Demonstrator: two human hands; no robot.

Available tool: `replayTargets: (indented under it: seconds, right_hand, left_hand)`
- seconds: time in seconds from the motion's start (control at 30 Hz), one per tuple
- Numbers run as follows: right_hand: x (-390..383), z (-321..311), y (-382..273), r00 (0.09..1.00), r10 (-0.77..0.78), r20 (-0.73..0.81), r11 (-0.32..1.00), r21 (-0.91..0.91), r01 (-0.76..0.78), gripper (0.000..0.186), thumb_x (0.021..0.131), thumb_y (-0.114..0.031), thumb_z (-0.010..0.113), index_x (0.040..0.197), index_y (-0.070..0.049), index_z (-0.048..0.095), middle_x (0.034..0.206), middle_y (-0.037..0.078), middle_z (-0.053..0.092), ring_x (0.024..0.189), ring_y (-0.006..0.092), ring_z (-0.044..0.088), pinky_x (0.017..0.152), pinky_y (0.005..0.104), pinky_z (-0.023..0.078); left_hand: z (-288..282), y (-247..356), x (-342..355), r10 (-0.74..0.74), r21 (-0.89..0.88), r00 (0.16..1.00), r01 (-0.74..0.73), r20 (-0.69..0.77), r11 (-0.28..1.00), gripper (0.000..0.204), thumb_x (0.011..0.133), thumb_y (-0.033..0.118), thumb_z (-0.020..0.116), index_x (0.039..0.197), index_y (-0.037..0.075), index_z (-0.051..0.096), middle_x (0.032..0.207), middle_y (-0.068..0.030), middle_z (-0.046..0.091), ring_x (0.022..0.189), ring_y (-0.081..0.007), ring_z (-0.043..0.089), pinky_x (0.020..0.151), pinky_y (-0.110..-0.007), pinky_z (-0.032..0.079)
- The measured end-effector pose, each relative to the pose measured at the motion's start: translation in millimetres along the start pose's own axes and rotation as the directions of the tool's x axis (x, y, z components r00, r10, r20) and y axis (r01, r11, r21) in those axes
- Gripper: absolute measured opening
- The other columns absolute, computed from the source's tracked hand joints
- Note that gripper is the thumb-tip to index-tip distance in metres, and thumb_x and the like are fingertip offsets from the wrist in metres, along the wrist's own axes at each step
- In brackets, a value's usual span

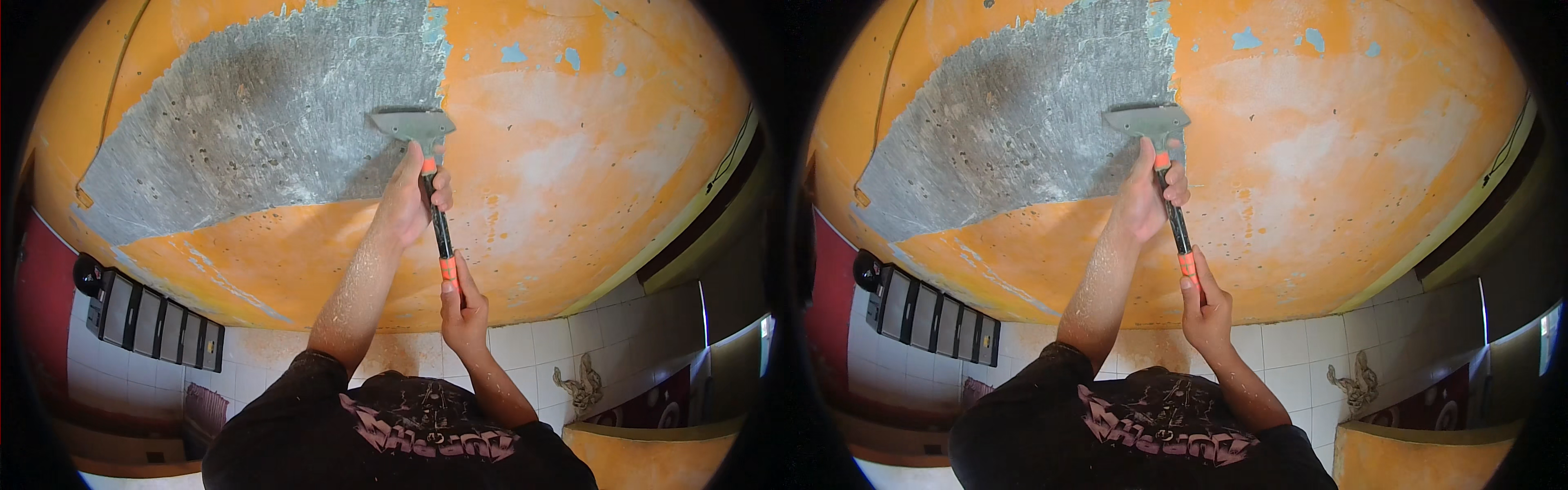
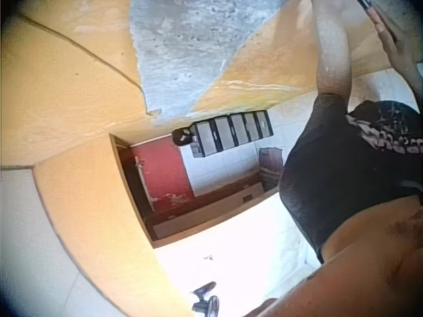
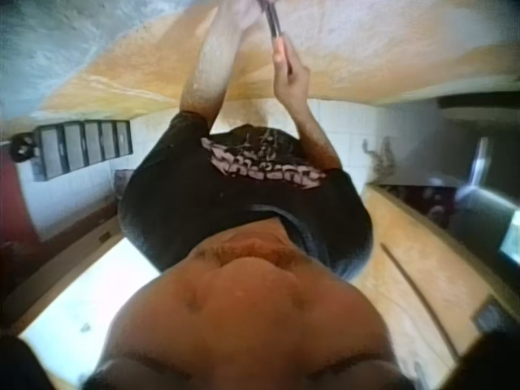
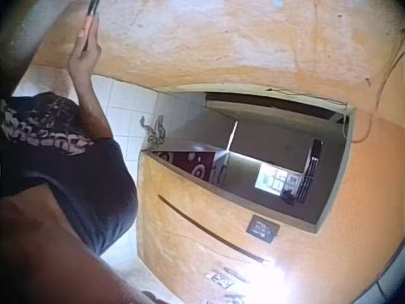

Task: The person scrapes old paint from an interior wall using a hand scraper, removing paint flakes from the wall surface.

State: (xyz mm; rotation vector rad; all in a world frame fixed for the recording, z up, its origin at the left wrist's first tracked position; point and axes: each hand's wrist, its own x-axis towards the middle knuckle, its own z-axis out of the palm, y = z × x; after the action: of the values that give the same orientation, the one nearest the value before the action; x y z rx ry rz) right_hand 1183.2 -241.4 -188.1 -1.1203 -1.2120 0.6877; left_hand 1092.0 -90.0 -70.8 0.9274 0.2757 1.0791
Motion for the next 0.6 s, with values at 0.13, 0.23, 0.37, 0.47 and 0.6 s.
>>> replayTargets:
  seconds: [0.13,0.23,0.37,0.47,0.6]
  right_hand:
    - [-15.7,-0.5,17.9,0.999,0.043,-0.004,0.999,-0.008,-0.043,0.049,0.102,-0.014,0.055,0.148,-0.003,0.045,0.067,-0.001,0.047,0.059,0.0048,0.041,0.054,0.0229,0.037]
    - [-29.7,4.0,30.0,0.999,0.003,-0.044,0.998,-0.065,-0.005,0.049,0.102,-0.014,0.055,0.149,-0.003,0.045,0.067,-0.001,0.046,0.058,0.0048,0.041,0.054,0.0228,0.037]
    - [-9.6,2.3,7.3,0.998,0.055,-0.015,0.997,0.062,-0.054,0.049,0.102,-0.013,0.054,0.149,-0.003,0.044,0.066,-0.001,0.046,0.058,0.0049,0.041,0.054,0.0227,0.036]
    - [-14.1,2.5,3.9,0.998,0.057,-0.021,0.997,0.052,-0.056,0.049,0.102,-0.013,0.054,0.149,-0.003,0.044,0.066,-0.001,0.046,0.058,0.0051,0.041,0.054,0.0230,0.036]
    - [-26.6,0.4,18.5,0.999,0.034,-0.028,0.994,-0.103,-0.037,0.047,0.103,-0.014,0.054,0.147,-0.002,0.046,0.067,0.000,0.046,0.059,0.0052,0.041,0.053,0.0236,0.037]
  left_hand:
    - [-10.6,-21.0,-6.5,-0.024,0.014,0.999,0.024,0.022,1.000,0.049,0.102,0.061,0.040,0.117,0.015,0.052,0.067,0.0035,0.042,0.057,-0.0094,0.040,0.058,-0.026,0.035]
    - [-22.6,-34.9,-13.7,-0.104,-0.031,0.994,0.104,-0.026,0.994,0.050,0.101,0.061,0.041,0.116,0.015,0.052,0.066,0.0034,0.041,0.056,-0.0098,0.040,0.058,-0.027,0.036]
    - [0.0,-8.5,-4.4,-0.086,0.022,0.994,0.088,-0.074,0.996,0.049,0.102,0.059,0.040,0.117,0.014,0.051,0.066,0.0029,0.043,0.055,-0.0106,0.041,0.057,-0.028,0.037]
    - [-0.8,-10.8,-5.6,-0.065,0.070,0.996,0.069,-0.065,0.995,0.048,0.103,0.058,0.040,0.118,0.014,0.051,0.067,0.0022,0.044,0.056,-0.0112,0.042,0.058,-0.029,0.038]
    - [-16.0,-30.2,-16.3,-0.087,0.019,0.991,0.090,-0.099,0.996,0.048,0.103,0.057,0.041,0.118,0.012,0.051,0.068,0.0013,0.044,0.056,-0.0123,0.043,0.058,-0.029,0.039]
